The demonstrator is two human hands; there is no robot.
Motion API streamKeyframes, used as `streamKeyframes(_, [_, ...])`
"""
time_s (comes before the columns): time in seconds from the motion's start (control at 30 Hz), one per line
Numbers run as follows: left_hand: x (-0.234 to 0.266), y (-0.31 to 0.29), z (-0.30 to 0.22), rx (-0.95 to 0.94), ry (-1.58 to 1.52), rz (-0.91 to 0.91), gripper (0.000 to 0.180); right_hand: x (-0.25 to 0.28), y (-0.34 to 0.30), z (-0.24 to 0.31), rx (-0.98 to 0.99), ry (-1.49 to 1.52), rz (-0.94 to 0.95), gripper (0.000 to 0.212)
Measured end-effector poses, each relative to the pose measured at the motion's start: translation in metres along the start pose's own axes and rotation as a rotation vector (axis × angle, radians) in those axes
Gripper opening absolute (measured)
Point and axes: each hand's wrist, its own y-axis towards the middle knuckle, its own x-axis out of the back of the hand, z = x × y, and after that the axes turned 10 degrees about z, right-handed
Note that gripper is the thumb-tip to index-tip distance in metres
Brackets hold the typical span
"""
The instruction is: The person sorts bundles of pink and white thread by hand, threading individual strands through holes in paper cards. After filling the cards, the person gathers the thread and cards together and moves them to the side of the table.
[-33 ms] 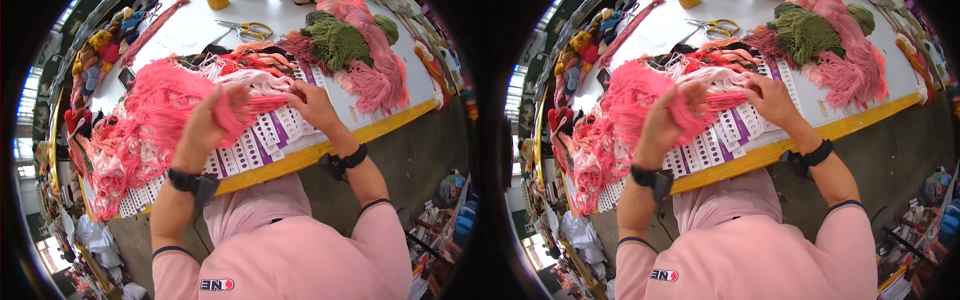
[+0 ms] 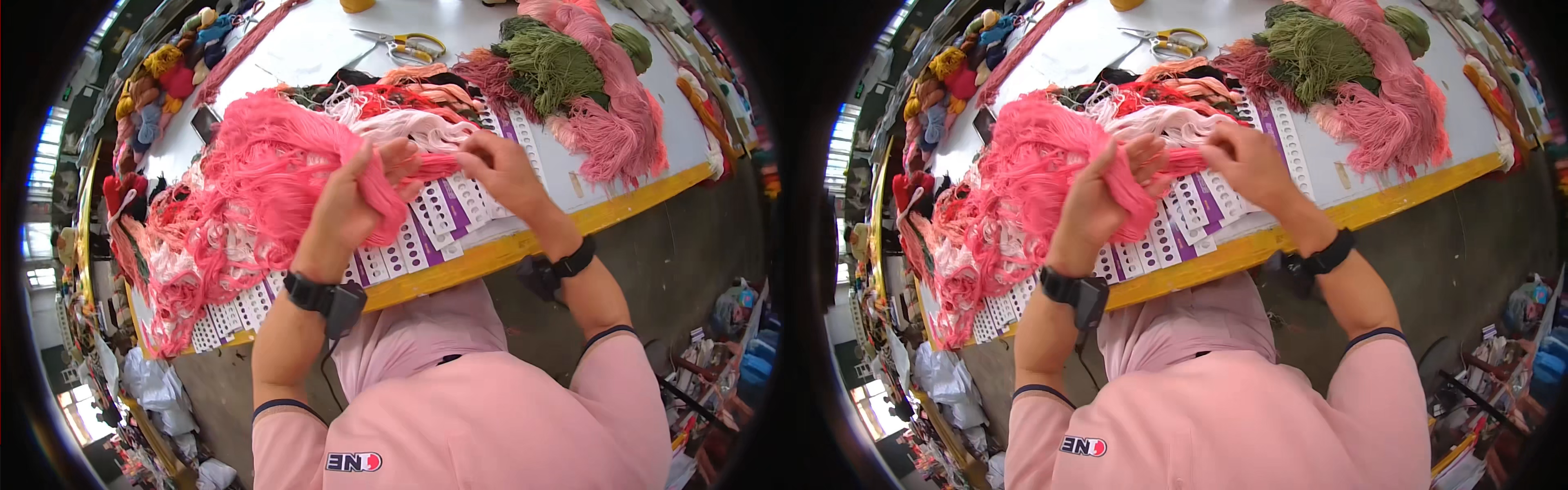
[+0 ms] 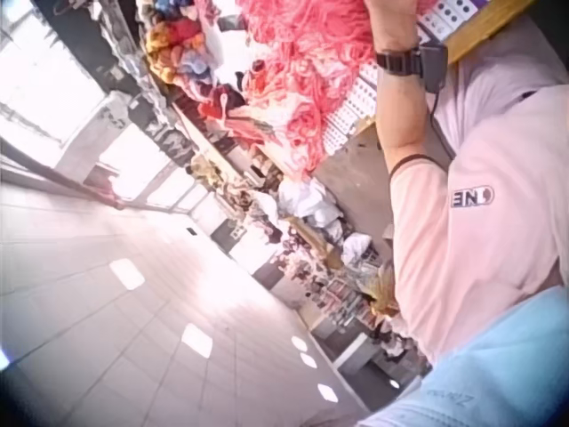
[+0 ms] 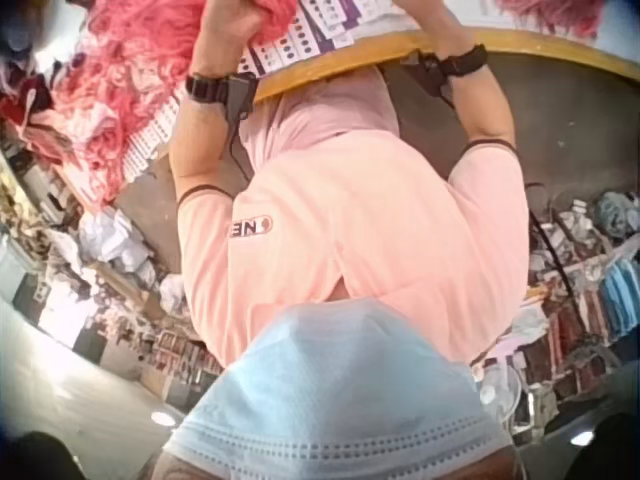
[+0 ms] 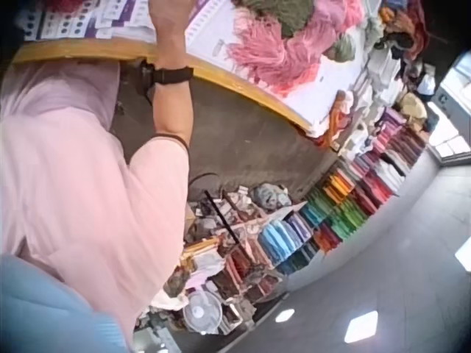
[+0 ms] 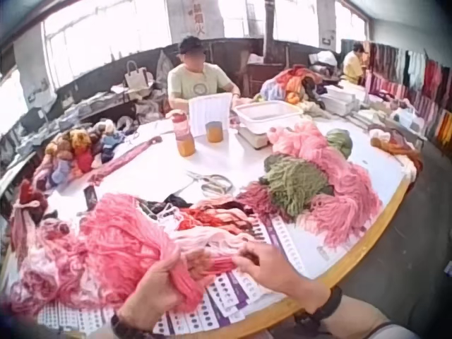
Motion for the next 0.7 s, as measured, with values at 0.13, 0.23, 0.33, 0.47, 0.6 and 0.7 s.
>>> streamKeyframes(0.13, [0.011, -0.003, 0.024, -0.083, -0.123, 0.056, 0.053, -0.055, 0.005, 0.022, -0.199, 0.513, 0.295, 0.013])
streamKeyframes(0.23, [0.018, -0.009, 0.025, -0.081, -0.101, 0.114, 0.056, -0.07, 0.008, 0.019, -0.183, 0.639, 0.383, 0.014])
streamKeyframes(0.33, [0.02, -0.019, 0.027, -0.082, -0.095, 0.07, 0.056, -0.068, 0.003, 0.024, -0.287, 0.789, 0.355, 0.011])
streamKeyframes(0.47, [0.015, -0.024, 0.026, -0.103, -0.073, -0.019, 0.052, -0.067, -0.001, 0.024, -0.328, 0.861, 0.337, 0.011])
streamKeyframes(0.6, [0.026, -0.03, 0.025, -0.116, -0.126, 0.032, 0.048, -0.069, -0.006, 0.022, -0.285, 0.895, 0.311, 0.011])
streamKeyframes(0.7, [0.021, -0.032, 0.025, -0.151, 0.036, -0.031, 0.042, -0.068, -0.008, 0.025, -0.29, 0.834, 0.307, 0.012])
